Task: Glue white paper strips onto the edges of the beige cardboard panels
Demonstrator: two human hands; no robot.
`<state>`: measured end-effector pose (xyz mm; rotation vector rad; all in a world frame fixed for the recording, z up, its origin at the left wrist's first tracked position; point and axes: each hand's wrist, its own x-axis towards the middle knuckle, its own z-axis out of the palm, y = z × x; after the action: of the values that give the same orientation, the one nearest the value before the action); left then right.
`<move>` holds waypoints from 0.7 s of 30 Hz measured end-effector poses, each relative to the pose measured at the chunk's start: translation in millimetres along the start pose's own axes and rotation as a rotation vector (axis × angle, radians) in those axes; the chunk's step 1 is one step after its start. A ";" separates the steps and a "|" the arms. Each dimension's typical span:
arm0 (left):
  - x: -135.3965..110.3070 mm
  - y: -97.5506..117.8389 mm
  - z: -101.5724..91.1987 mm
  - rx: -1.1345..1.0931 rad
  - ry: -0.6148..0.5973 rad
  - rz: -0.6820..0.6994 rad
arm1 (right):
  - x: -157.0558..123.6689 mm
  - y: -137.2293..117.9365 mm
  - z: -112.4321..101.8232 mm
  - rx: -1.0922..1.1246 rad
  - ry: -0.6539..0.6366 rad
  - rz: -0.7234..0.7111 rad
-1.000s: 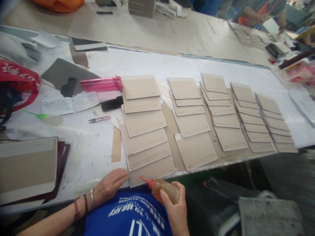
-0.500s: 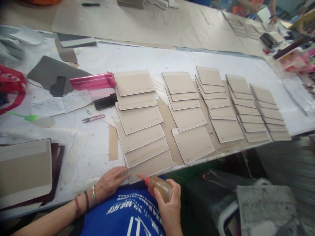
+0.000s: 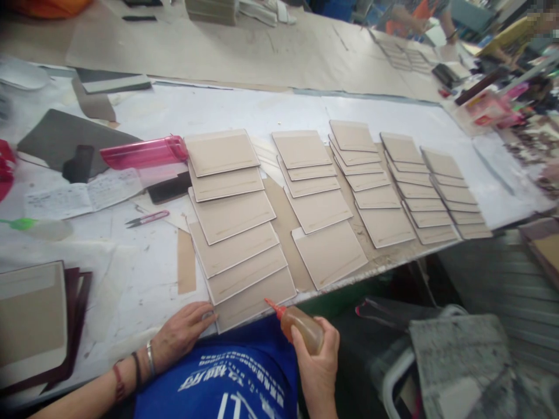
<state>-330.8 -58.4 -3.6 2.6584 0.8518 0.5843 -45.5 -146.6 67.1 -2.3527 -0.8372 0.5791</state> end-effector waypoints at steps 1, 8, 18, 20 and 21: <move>0.2 -0.2 0.1 0.003 0.003 0.000 | 2.8 0.8 -2.0 -0.002 0.013 0.002; 1.2 -0.6 0.9 0.017 0.006 0.014 | 23.5 6.3 -14.6 -0.038 0.130 -0.033; -2.6 -1.3 5.1 0.003 0.004 -0.005 | 15.5 5.5 -9.6 0.022 0.056 -0.044; -3.8 -1.7 6.1 -0.009 0.001 -0.007 | 5.4 4.0 -2.8 0.053 0.004 -0.034; -4.1 -1.8 6.4 -0.010 0.001 -0.007 | 0.2 3.1 1.0 0.070 -0.019 -0.027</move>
<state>-331.9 -60.4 -11.0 2.6449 0.8558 0.5871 -44.6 -148.1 64.3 -2.2730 -0.8424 0.6105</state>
